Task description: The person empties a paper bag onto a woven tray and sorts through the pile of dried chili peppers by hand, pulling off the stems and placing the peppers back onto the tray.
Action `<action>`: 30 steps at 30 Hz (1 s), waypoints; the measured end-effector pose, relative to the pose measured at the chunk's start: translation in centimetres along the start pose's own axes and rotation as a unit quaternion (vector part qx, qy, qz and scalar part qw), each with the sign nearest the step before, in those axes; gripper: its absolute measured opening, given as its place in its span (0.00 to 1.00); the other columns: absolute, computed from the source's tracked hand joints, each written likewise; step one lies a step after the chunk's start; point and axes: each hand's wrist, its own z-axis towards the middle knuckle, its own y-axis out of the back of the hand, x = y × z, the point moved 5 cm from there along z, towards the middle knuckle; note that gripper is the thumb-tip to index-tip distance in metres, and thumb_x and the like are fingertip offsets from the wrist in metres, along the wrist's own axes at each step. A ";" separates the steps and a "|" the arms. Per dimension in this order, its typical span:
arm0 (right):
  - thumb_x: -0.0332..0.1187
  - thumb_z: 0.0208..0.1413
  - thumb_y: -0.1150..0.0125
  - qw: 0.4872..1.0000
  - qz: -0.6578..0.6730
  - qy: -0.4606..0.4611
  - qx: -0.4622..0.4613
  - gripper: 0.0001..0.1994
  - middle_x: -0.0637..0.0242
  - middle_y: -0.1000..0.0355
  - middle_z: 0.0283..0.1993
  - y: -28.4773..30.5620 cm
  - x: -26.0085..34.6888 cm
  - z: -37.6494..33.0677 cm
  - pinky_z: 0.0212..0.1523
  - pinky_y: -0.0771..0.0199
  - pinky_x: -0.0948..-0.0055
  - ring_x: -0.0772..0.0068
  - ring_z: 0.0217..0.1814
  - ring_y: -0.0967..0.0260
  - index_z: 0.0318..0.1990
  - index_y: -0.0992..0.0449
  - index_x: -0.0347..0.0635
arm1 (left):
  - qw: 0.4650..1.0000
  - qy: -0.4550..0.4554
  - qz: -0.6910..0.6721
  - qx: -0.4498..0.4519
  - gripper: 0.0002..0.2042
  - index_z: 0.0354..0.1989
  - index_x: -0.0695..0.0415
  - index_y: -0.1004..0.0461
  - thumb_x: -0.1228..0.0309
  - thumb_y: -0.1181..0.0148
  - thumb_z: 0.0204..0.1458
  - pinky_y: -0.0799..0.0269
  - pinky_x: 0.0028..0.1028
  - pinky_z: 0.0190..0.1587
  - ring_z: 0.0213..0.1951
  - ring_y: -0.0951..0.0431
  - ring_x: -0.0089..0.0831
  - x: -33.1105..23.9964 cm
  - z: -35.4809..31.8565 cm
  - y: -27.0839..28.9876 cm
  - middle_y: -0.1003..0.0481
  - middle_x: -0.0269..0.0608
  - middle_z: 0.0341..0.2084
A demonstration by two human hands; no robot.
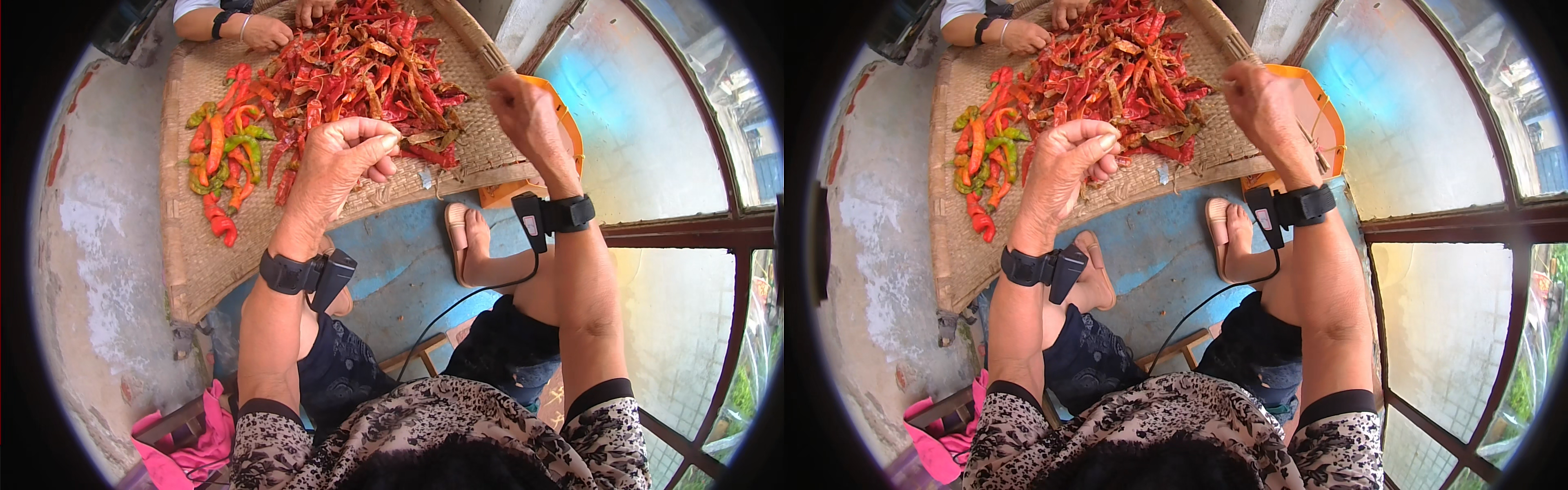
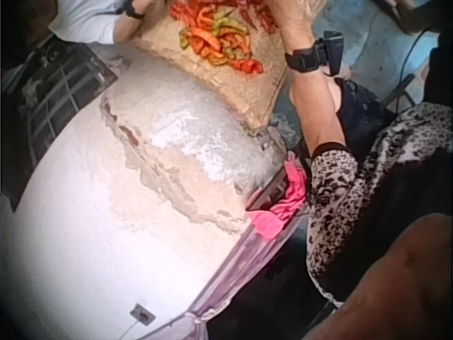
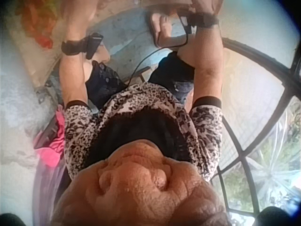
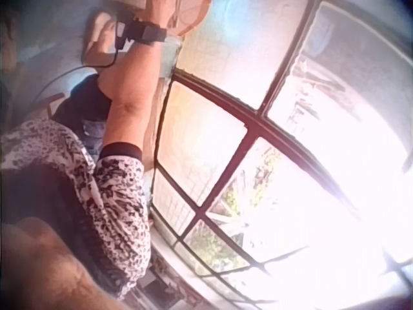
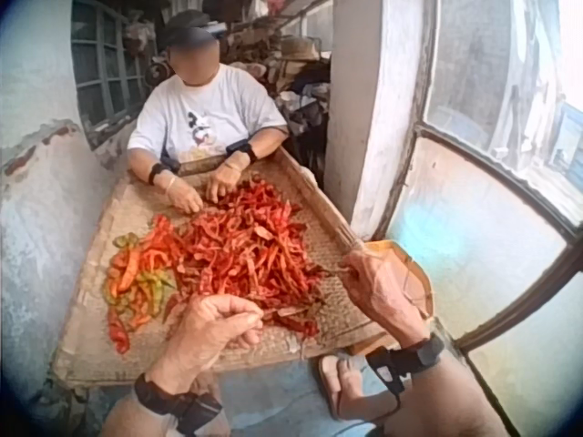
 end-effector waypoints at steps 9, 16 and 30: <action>0.36 0.43 0.34 0.947 -0.072 0.029 0.311 0.12 0.57 0.27 0.27 -5.9 3.6 -1.9 0.34 0.29 0.61 0.56 0.33 0.28 0.33 0.23 0.40 | 0.878 -0.170 0.330 0.303 0.06 0.31 0.62 0.24 0.79 0.47 0.47 0.29 0.26 0.37 0.30 0.24 0.28 2.2 -2.3 -3.8 0.23 0.39 0.26; 0.38 0.41 0.35 0.941 -0.127 0.067 0.308 0.11 0.56 0.27 0.27 -6.4 4.1 -2.6 0.32 0.29 0.59 0.52 0.33 0.29 0.30 0.24 0.42 | 0.925 -0.053 0.375 -0.008 0.07 0.36 0.62 0.25 0.79 0.48 0.50 0.29 0.26 0.33 0.28 0.24 0.24 1.6 1.2 0.5 0.24 0.36 0.27; 0.32 0.50 0.39 0.990 0.074 -0.042 -0.110 0.08 0.52 0.27 0.23 2.2 -0.4 1.3 0.29 0.28 0.66 0.59 0.24 0.27 0.30 0.25 0.35 | 0.800 -0.221 0.554 0.058 0.16 0.41 0.55 0.28 0.83 0.43 0.41 0.30 0.39 0.38 0.37 0.27 0.47 3.2 2.7 -2.9 0.31 0.44 0.36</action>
